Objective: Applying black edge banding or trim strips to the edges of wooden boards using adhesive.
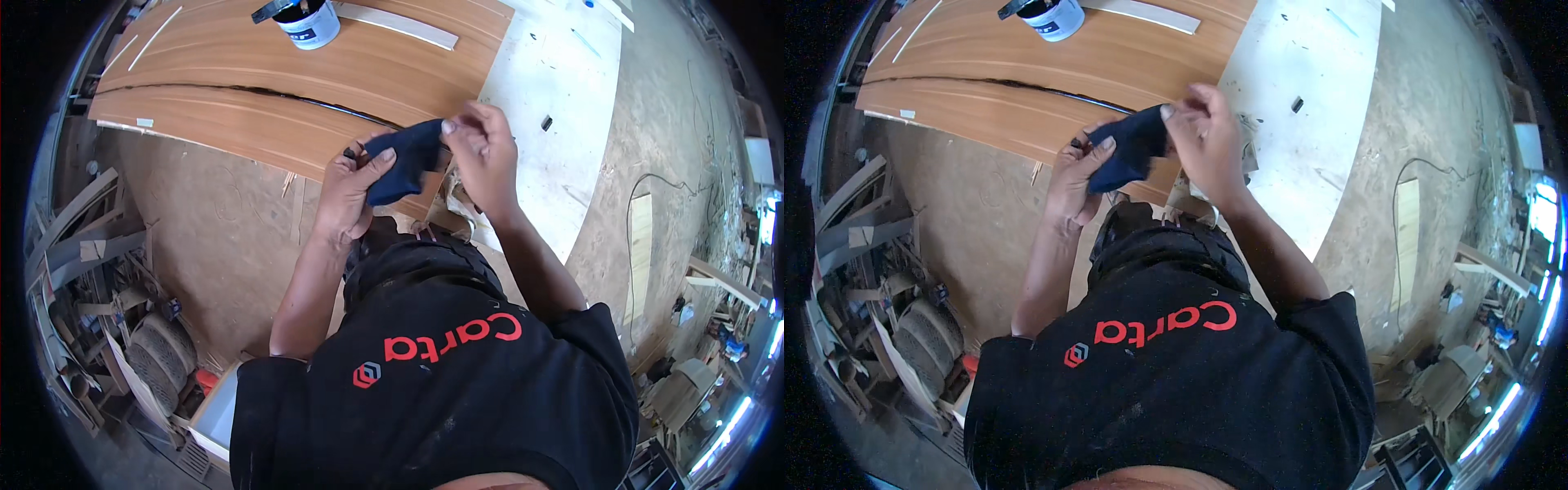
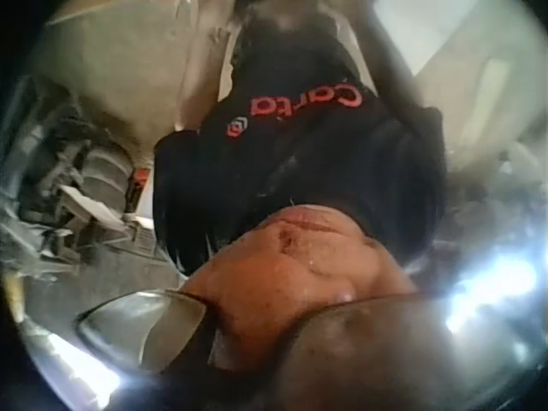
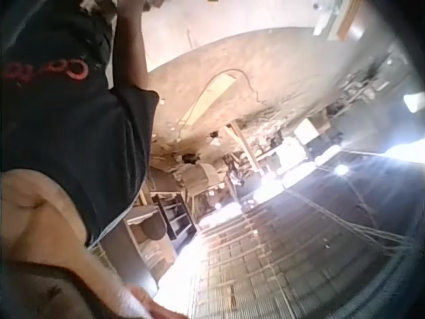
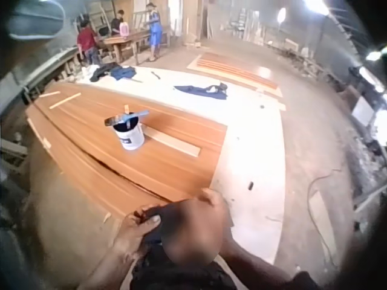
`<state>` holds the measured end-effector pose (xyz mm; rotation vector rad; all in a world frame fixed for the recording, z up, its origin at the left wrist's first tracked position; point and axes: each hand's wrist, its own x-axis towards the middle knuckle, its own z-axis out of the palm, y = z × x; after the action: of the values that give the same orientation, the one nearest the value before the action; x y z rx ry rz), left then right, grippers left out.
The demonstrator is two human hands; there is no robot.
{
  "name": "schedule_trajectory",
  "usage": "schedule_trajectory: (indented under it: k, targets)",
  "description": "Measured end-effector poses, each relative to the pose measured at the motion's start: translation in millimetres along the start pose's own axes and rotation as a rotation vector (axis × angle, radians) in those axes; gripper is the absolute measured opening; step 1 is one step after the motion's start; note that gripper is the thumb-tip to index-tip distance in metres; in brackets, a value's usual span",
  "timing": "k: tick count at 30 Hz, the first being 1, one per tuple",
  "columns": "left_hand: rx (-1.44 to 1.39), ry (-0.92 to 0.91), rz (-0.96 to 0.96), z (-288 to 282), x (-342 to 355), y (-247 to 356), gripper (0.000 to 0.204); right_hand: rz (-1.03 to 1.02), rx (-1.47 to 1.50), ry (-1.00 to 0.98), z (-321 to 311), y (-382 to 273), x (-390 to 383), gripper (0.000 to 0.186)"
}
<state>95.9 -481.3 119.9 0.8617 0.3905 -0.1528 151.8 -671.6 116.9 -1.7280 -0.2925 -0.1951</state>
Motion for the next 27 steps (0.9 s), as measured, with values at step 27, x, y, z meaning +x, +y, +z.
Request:
schedule_trajectory:
  k: [27]
  targets:
    - [0.069,-0.134,-0.225,-19.9,-13.8,22.7,0.025,0.327,0.446,-0.109,-4.2,-21.5,17.1,0.015]
